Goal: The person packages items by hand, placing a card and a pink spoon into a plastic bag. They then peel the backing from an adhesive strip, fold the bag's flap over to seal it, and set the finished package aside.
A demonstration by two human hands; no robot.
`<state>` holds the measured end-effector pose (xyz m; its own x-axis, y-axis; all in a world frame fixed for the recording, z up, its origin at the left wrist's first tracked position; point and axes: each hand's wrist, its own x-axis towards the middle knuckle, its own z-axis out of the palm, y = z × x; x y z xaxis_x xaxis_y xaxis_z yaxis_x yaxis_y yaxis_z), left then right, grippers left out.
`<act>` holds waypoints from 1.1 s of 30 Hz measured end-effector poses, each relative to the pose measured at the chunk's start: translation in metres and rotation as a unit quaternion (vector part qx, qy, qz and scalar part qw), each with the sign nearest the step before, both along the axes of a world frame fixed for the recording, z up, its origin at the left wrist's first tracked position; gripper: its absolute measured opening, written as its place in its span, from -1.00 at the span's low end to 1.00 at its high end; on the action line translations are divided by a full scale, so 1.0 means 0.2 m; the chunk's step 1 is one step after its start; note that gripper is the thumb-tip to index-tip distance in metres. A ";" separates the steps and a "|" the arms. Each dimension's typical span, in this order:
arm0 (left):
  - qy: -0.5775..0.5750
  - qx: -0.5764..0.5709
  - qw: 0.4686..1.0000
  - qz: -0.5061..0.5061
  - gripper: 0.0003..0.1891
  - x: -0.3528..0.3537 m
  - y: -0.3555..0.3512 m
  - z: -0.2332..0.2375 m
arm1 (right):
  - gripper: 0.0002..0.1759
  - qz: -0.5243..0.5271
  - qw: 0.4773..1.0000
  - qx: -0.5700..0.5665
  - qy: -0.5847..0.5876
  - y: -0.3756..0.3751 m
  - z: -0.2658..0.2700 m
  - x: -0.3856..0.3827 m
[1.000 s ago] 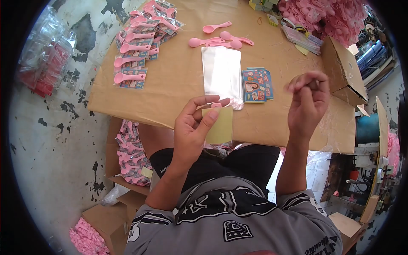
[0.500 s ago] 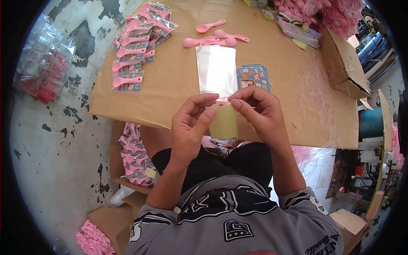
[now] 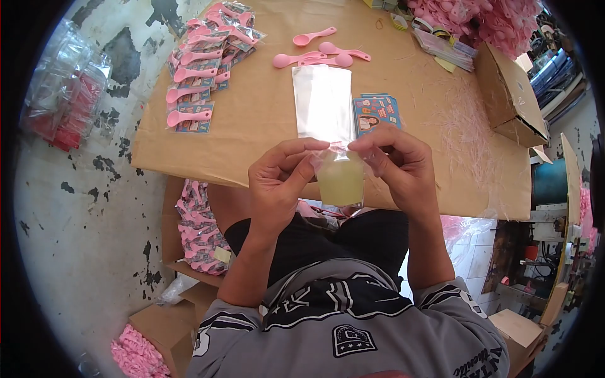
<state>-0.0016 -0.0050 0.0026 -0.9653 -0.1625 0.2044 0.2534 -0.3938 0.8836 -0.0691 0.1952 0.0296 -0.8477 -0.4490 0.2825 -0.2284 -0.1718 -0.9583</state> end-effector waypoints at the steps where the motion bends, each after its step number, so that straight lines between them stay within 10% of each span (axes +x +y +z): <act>1: 0.023 -0.006 1.000 0.004 -0.83 0.00 0.00 -0.02 | -0.86 0.005 1.000 -0.001 0.017 0.01 -0.01 -0.01; 19: -0.003 -0.023 0.999 -0.025 -0.78 0.00 -0.04 -0.03 | -0.86 0.004 0.993 0.096 0.075 0.03 0.01 0.01; 33: 0.055 -0.119 0.991 0.020 -0.56 0.08 -0.03 0.14 | -0.22 0.057 0.997 0.014 -0.057 -0.07 0.03 0.05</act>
